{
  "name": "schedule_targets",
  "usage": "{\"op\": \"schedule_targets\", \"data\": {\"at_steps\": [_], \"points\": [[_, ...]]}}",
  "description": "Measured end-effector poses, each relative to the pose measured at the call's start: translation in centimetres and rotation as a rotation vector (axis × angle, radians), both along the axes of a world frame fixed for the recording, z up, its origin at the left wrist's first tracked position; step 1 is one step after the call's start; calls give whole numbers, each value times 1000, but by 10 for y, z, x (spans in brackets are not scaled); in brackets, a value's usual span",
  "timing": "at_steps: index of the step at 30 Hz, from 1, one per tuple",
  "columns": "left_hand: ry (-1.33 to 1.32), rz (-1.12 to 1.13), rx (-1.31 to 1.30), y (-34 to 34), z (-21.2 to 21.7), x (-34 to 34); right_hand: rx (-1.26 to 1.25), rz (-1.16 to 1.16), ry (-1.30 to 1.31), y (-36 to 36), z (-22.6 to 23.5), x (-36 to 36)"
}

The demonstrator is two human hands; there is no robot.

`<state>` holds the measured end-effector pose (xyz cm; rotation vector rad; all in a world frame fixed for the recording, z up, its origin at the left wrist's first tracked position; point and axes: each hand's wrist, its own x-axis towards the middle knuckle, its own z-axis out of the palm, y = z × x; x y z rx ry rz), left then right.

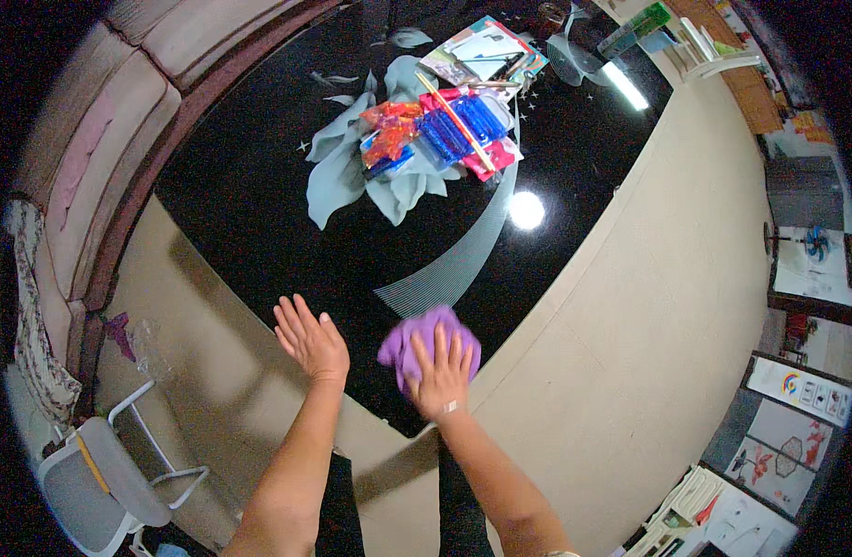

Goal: The person wipes down a black coffee table and a wooden countertop with a purple cloth and a spray bottle.

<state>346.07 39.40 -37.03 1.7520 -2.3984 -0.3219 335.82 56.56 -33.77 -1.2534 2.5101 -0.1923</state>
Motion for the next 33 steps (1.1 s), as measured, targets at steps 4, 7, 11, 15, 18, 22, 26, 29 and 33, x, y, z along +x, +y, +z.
{"op": "schedule_targets", "data": {"at_steps": [4, 7, 11, 15, 18, 22, 26, 29, 33], "points": [[13, -46, 61, 1, 1, -4, -72, -177, 176, -59, -13, -3], [32, -52, 58, -9, 5, 15, -23, -90, 12, -21, -7, 66], [82, -290, 235, -33, 28, 55, 149, -88, 23, 22, -10, 125], [494, -515, 160, -114, 29, 98, -40, -99, 50, -98, -16, 82], [452, -536, 79, -181, 21, 101, -46, -82, 109, -201, -6, 48], [369, -510, -27, -272, 24, 76, -67, -66, 146, -264, -6, 26], [176, -523, -40, -333, 17, 52, -17, -64, 130, -270, -5, 26], [66, -533, -23, -337, 11, 45, -5, -75, 100, -267, -5, 24], [79, -535, -21, -339, 18, 38, -21, -85, 78, -268, -5, 20]]}}
